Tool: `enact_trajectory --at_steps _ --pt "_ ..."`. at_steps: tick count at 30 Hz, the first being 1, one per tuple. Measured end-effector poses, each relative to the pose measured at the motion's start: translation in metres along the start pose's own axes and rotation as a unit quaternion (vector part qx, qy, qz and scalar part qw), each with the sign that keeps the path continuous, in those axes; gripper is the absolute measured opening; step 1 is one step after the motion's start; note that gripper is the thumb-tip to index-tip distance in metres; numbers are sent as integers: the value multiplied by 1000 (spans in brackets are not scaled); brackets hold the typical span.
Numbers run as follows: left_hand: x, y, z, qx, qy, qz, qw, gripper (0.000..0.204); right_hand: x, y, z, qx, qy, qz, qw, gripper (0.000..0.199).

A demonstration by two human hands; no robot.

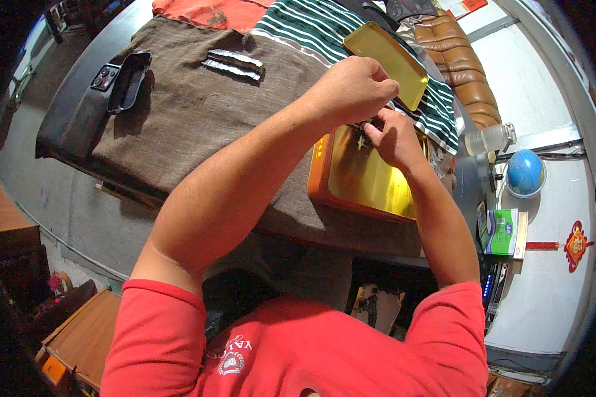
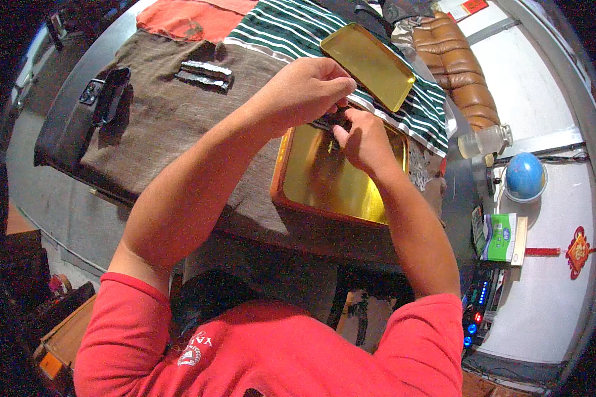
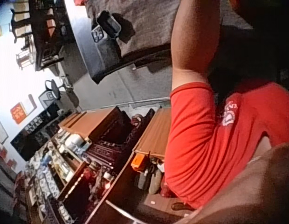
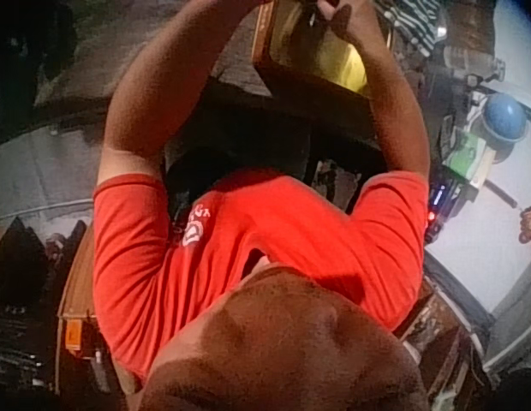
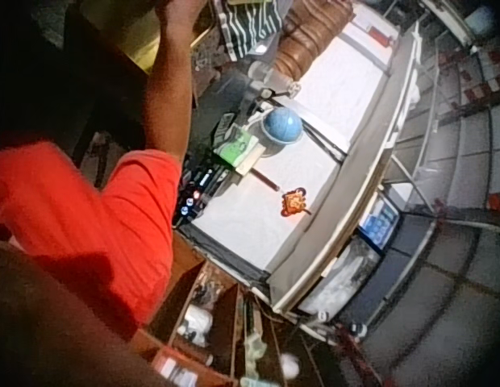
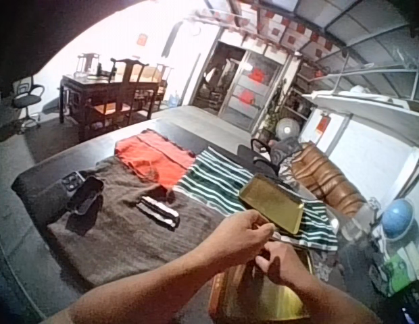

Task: The person repeatedly picks up small dark metal components from a gold tray, manipulates them with both hands, and places them into a black plastic case. The person also reaches under the table to retrieve additional components and continues the cycle of handling and placing them into the case.

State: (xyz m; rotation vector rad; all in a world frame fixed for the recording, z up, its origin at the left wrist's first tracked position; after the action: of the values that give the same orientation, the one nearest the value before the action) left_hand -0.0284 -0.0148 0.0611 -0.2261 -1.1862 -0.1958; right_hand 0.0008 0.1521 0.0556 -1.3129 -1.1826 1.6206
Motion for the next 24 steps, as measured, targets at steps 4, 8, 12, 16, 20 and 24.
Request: enact_trajectory --at_steps 4,8,12,16,20,24 --pt "-1 1 1 4 11 12 1000 27 -2 0 -2 1 -11 29 1000 24" --pt "-3 1 2 6 16 12 1000 27 -2 2 -1 20 -19 13 1000 23" --pt "-2 0 2 -7 14 19 1000 27 1 2 -1 32 -7 -20 999 25" --pt "0 -1 1 1 17 30 999 26 5 2 -5 15 -4 2 1000 28" --pt "1 0 0 -2 14 29 999 26 11 2 -11 9 18 23 1000 31" --pt "0 1 -1 -5 -3 21 1000 26 21 1 -15 5 26 17 1000 32"
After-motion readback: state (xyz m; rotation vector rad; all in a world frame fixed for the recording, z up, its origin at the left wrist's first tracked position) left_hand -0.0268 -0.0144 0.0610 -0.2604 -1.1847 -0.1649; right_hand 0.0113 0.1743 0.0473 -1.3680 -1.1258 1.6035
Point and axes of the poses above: each hand's wrist, its own z-axis towards the middle knuckle, its own y-axis out of the palm, x = y × z, the point moved 3 cm from there along z, towards the middle knuckle, and after that the axes turned 5 degrees about y, right-handed, at the moved point
